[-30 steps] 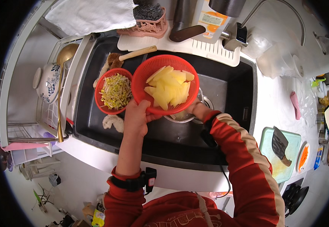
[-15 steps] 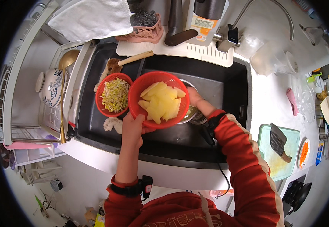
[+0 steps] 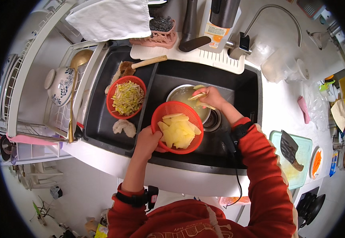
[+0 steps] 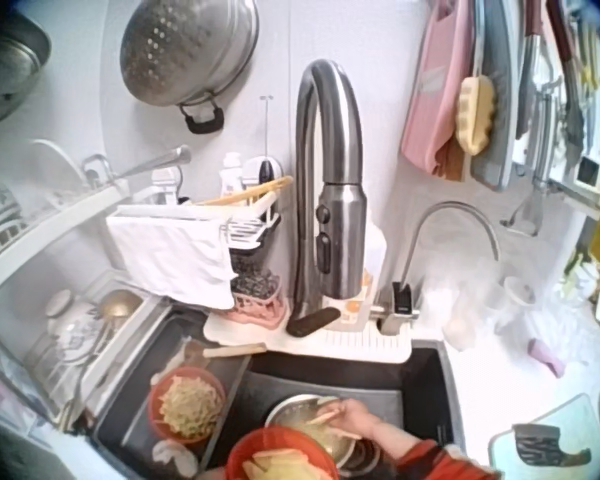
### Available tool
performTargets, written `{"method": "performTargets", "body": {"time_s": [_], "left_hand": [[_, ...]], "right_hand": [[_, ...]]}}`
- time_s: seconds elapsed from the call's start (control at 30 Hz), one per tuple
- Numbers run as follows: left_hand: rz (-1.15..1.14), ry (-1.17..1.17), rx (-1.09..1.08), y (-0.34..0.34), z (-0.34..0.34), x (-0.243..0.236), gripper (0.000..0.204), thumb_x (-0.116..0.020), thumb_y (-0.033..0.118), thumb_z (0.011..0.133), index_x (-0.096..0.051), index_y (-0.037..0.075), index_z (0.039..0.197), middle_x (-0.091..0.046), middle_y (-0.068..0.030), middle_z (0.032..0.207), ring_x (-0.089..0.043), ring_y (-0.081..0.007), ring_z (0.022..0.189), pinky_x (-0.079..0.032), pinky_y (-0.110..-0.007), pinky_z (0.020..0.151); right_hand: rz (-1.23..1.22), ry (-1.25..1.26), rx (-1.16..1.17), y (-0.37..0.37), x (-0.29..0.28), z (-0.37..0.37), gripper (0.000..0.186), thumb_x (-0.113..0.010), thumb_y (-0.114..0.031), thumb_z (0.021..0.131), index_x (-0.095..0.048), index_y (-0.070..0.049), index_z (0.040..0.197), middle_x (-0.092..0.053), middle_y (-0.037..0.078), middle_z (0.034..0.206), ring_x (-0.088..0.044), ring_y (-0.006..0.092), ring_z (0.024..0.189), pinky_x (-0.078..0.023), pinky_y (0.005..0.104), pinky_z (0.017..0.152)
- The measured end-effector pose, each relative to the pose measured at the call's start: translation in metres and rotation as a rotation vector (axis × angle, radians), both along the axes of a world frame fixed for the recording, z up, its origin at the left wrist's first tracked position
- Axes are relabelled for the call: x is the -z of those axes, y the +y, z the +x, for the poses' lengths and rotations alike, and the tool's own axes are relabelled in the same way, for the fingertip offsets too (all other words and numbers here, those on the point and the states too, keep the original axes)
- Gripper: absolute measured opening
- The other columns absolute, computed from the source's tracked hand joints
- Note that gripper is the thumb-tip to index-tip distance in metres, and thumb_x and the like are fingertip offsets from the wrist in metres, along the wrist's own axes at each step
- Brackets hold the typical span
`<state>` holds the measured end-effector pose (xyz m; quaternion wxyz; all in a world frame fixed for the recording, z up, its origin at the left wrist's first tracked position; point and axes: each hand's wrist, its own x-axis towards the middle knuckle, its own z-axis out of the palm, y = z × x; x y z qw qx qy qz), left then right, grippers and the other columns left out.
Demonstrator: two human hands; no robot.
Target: The person slices a carrot into thin strips on a cutting board using a knife, then transfers the sliced carrot to a plate. Next, they rinse sliced potatoes in a red colander under running water and place them into a metal bowl.
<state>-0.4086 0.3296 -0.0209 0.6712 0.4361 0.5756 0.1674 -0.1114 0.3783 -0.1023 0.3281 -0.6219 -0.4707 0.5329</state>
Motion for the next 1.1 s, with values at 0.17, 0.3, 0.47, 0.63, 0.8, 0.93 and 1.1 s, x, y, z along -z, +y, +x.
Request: {"method": "performTargets", "body": {"time_s": [0.17, 0.3, 0.47, 0.63, 0.8, 0.93, 1.1], "left_hand": [[-0.003, -0.012, 0.061, 0.004, 0.008, 0.014, 0.032, -0.047, 0.009, 0.082, -0.056, -0.004, 0.111, -0.065, -0.0138, 0.095, -0.067, -0.0242, 0.071, -0.058, -0.031, 0.051], [-0.090, -0.111, 0.031, 0.009, 0.020, 0.023, 0.033, -0.048, 0.009, 0.084, -0.054, -0.001, 0.115, -0.065, -0.0129, 0.095, -0.068, -0.0238, 0.071, -0.058, -0.032, 0.056], [-0.120, -0.211, 0.008, 0.012, 0.028, 0.027, 0.034, -0.052, 0.011, 0.086, -0.052, 0.002, 0.119, -0.064, -0.0127, 0.102, -0.067, -0.0234, 0.079, -0.059, -0.034, 0.062], [-0.115, -0.211, -0.013, 0.009, 0.024, 0.026, 0.035, -0.054, 0.010, 0.086, -0.051, 0.003, 0.120, -0.062, -0.0128, 0.107, -0.067, -0.0229, 0.084, -0.058, -0.034, 0.064], [-0.121, -0.234, -0.028, 0.007, 0.023, 0.024, 0.037, -0.053, 0.009, 0.085, -0.050, 0.004, 0.121, -0.061, -0.0125, 0.110, -0.066, -0.0224, 0.087, -0.058, -0.033, 0.065], [-0.096, -0.269, -0.046, 0.007, 0.024, 0.023, 0.038, -0.052, 0.007, 0.086, -0.049, 0.003, 0.124, -0.061, -0.0130, 0.109, -0.066, -0.0224, 0.087, -0.059, -0.033, 0.064], [-0.055, -0.267, -0.066, 0.007, 0.026, 0.019, 0.038, -0.051, 0.007, 0.087, -0.049, 0.003, 0.125, -0.061, -0.0122, 0.111, -0.065, -0.0213, 0.089, -0.059, -0.031, 0.064]], "right_hand": [[0.099, -0.032, -0.076, -0.012, -0.056, -0.008, 0.032, -0.053, 0.008, 0.076, -0.068, -0.006, 0.100, -0.067, 0.004, 0.085, -0.060, 0.0083, 0.065, -0.052, 0.0224, 0.053], [0.282, -0.094, -0.180, -0.034, -0.082, -0.042, 0.029, -0.058, 0.003, 0.077, -0.066, -0.005, 0.104, -0.062, 0.012, 0.113, -0.064, 0.0155, 0.084, -0.055, 0.0270, 0.066], [0.428, -0.585, -0.535, -0.060, -0.092, -0.072, 0.038, -0.071, -0.017, 0.075, -0.065, -0.009, 0.111, -0.057, 0.017, 0.117, -0.049, 0.0319, 0.118, -0.041, 0.0374, 0.098], [0.383, -0.141, -0.285, -0.049, -0.114, -0.045, 0.015, -0.065, -0.014, 0.083, -0.067, -0.002, 0.091, -0.066, 0.015, 0.091, -0.064, 0.0253, 0.085, -0.050, 0.0330, 0.078], [0.353, -0.293, -0.094, -0.044, -0.119, -0.019, 0.010, -0.066, -0.003, 0.082, -0.066, 0.001, 0.091, -0.067, 0.008, 0.080, -0.063, 0.0127, 0.074, -0.051, 0.0263, 0.068], [0.399, -0.644, -0.147, -0.051, -0.097, -0.021, 0.012, -0.067, -0.004, 0.076, -0.066, 0.000, 0.088, -0.065, 0.016, 0.077, -0.065, 0.0270, 0.071, -0.050, 0.0330, 0.066], [0.258, -0.917, -0.181, -0.056, -0.084, -0.026, 0.018, -0.069, -0.019, 0.077, -0.067, -0.003, 0.084, -0.065, 0.015, 0.080, -0.063, 0.0335, 0.076, -0.050, 0.0405, 0.068]]}}
